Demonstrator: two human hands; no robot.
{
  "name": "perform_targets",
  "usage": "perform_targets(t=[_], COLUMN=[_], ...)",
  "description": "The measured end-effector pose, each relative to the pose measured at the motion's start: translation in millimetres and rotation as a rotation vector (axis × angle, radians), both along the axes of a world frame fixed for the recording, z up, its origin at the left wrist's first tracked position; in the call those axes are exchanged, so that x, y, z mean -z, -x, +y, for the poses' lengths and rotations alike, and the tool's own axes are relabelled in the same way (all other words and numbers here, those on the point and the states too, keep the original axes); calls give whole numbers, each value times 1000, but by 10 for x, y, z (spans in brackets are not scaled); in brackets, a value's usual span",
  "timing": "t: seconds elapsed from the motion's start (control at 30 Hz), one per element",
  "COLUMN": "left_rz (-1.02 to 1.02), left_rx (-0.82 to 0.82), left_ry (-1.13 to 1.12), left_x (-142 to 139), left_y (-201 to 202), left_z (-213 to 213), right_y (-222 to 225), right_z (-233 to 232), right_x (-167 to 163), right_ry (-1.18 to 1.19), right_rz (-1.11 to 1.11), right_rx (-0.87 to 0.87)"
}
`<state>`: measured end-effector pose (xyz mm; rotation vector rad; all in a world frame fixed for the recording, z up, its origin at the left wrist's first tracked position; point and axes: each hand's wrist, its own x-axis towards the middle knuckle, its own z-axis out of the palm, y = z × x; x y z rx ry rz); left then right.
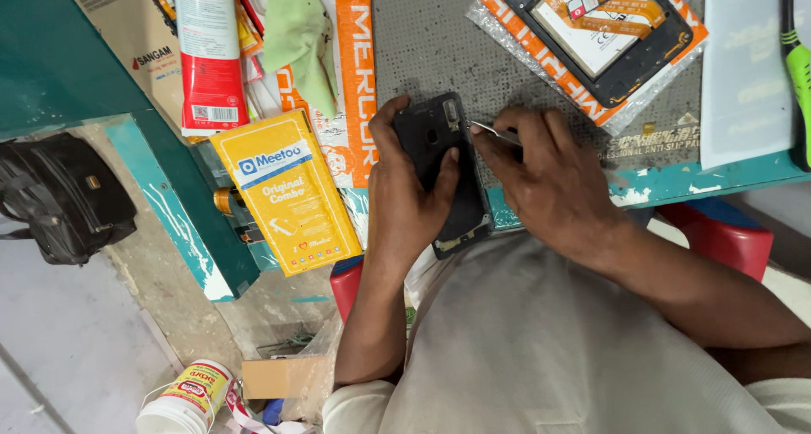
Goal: The person pries open the back cover of a smartphone using a small blade tool, working around the edges of the device. They then pick up a tube of mobile phone adhesive, open it, and apply glue onto the inside of the removed back cover.
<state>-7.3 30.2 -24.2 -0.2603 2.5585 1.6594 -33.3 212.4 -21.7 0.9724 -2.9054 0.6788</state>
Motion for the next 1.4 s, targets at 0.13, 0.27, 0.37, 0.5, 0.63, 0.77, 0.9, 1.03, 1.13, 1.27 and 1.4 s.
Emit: perform_targets(t=[0.13,0.27,0.37,0.5,0.63,0.77,0.9,1.03,1.13,1.27,1.4], left_rz=[23,-8,-4,14,30,-29,7,-3,-4,10,26], left_rx=[-5,-18,-19,-14,-15,-16,-15,-17,-15,-23,-7], left_ry=[7,23,3,25,22,18,19,17,36,32,38], left_x=[-3,-20,-24,-24,-26,-35,-38,-39,-33,-27,-35], left_y=[5,-11,-1,13,30,19,29,32,38,44,36], left_z=[4,8,17,31,10,13,11,30,39,45,38], right_y=[-8,-56,-77,-110,-144,-118,-154,-146,-136,-123,-147], right_z=[-9,-15,-34,-47,-52,-79,-93,-80,-87,-108,-117], right_x=[8,9,9,-10,-18,31,32,33,34,34,16], right_ry=[22,-6,-7,-2,-30,14,-8,6,7,-22,-35], right_rz=[-9,-31,-26,-63,-19,-81,-18,-92,-58,-48,-40], right_rx=[20,32,38,55,49,77,69,68,71,85,88])
